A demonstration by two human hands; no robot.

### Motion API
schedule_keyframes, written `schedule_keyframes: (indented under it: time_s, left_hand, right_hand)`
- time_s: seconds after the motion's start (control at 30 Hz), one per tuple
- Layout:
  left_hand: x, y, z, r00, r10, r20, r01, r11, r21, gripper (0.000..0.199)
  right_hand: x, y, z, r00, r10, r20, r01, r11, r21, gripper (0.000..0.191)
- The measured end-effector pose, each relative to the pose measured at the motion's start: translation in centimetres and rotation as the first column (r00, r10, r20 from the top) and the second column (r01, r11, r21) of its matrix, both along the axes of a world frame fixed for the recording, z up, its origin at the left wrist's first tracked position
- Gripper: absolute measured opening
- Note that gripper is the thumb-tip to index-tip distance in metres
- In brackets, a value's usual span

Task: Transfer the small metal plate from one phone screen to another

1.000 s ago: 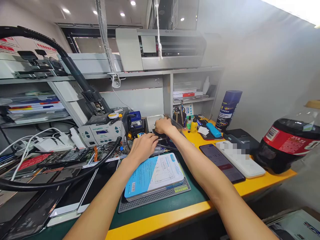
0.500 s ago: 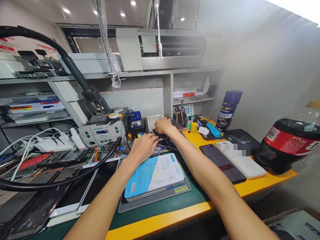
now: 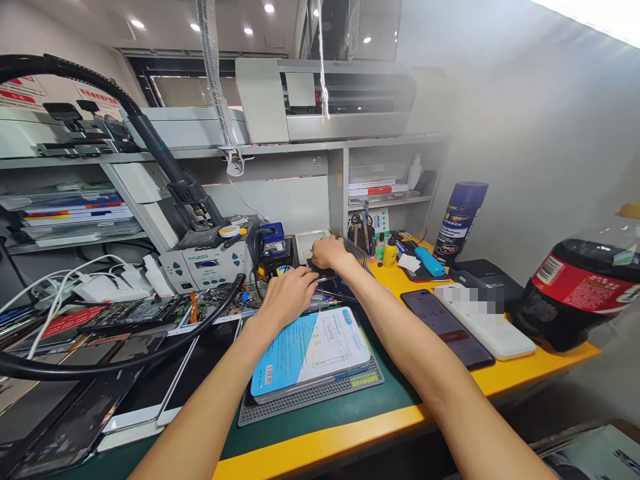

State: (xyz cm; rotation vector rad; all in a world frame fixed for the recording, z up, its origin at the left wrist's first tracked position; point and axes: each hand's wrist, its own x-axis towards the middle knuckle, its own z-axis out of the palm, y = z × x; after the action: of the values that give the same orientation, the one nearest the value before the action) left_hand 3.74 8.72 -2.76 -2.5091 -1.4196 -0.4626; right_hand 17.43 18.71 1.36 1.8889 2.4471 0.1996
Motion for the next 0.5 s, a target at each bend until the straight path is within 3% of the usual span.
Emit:
schedule_keyframes:
  time_s: [0.5]
  left_hand:
    - [0.06,-0.12,0.00,1.000,0.016,-0.016,-0.017,1.000,-0.006,0.028]
  right_hand:
    - [-0.41,-0.61,0.32,1.000,-0.016,0.001,0.016,1.000,-0.015,0.034]
